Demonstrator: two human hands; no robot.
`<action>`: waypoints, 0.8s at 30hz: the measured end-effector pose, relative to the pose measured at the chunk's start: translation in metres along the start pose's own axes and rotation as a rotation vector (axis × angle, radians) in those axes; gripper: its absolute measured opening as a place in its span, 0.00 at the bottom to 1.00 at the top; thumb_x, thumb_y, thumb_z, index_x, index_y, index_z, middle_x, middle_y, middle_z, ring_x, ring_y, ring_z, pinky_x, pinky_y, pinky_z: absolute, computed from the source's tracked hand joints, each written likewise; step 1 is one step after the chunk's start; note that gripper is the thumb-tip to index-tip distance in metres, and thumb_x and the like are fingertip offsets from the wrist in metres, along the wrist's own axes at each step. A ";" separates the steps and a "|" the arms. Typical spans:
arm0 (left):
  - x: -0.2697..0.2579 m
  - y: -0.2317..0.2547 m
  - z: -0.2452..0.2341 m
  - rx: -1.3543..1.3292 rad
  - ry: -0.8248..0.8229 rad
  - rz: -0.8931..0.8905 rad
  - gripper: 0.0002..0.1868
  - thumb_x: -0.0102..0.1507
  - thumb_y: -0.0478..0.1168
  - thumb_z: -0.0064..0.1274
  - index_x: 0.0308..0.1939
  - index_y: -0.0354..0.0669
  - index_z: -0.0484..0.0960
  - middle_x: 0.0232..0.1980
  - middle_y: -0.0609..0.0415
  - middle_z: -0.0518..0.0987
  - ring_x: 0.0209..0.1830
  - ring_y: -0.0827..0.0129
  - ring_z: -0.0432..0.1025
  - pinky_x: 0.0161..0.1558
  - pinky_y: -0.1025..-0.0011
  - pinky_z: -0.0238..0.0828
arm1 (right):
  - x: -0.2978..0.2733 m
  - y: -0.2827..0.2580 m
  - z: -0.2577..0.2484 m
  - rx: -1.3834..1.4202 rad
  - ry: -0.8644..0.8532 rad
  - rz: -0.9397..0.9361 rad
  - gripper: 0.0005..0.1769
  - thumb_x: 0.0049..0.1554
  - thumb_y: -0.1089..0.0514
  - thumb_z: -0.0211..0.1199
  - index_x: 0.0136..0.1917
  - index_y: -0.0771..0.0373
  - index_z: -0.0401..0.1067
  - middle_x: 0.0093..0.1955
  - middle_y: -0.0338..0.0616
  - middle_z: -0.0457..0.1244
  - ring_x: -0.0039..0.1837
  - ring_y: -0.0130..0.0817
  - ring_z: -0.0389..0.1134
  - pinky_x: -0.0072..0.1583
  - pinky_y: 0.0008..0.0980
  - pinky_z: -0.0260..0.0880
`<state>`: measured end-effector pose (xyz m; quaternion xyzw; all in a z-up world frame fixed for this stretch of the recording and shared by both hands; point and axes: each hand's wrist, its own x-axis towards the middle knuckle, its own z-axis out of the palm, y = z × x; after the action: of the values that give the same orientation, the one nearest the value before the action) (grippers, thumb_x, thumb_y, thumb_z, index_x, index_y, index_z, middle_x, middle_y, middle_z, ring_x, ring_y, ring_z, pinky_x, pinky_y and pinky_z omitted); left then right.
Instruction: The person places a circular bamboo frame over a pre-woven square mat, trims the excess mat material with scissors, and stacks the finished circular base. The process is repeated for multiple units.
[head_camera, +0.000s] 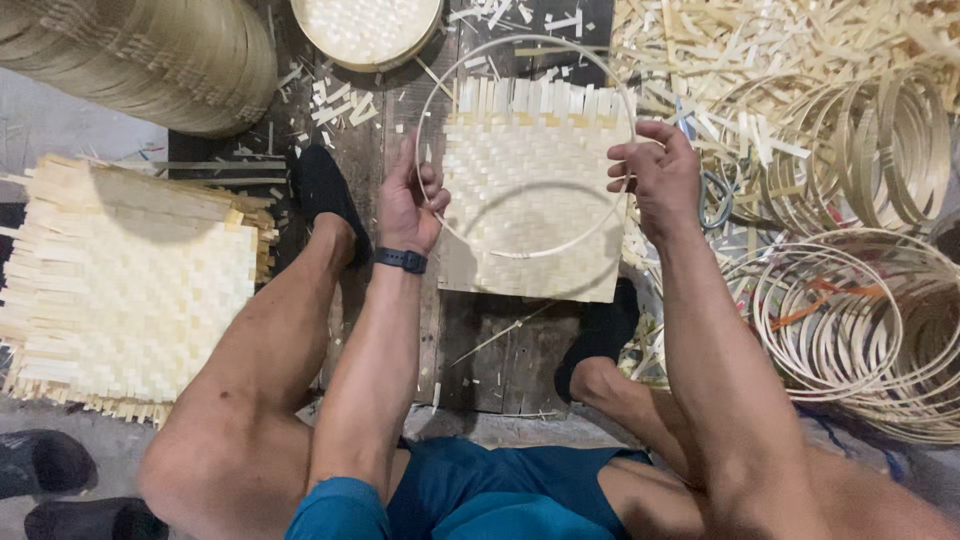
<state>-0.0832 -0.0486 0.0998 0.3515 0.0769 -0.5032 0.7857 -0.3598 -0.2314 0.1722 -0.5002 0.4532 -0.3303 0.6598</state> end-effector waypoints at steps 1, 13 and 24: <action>0.003 -0.005 -0.006 0.094 0.008 0.047 0.19 0.69 0.44 0.52 0.64 0.47 0.78 0.27 0.62 0.72 0.23 0.78 0.64 0.23 0.78 0.58 | 0.002 0.009 -0.006 -0.071 0.018 0.015 0.20 0.58 0.59 0.65 0.61 0.68 0.67 0.44 0.43 0.70 0.43 0.30 0.71 0.42 0.31 0.76; 0.028 -0.053 -0.053 1.624 0.280 0.415 0.16 0.54 0.37 0.64 0.47 0.45 0.89 0.40 0.42 0.85 0.40 0.55 0.80 0.46 0.63 0.75 | 0.006 0.122 -0.030 -0.828 0.264 -0.197 0.17 0.50 0.63 0.71 0.54 0.66 0.81 0.42 0.52 0.71 0.44 0.41 0.73 0.50 0.36 0.72; 0.024 -0.052 -0.044 1.605 0.302 0.356 0.16 0.51 0.33 0.68 0.43 0.43 0.90 0.39 0.45 0.86 0.38 0.61 0.81 0.44 0.67 0.77 | 0.002 0.125 -0.046 -0.747 0.272 -0.074 0.13 0.49 0.61 0.73 0.47 0.68 0.81 0.41 0.53 0.72 0.43 0.38 0.75 0.50 0.34 0.73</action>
<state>-0.1052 -0.0516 0.0307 0.8748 -0.2571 -0.2212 0.3458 -0.4038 -0.2141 0.0482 -0.6734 0.6070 -0.2298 0.3539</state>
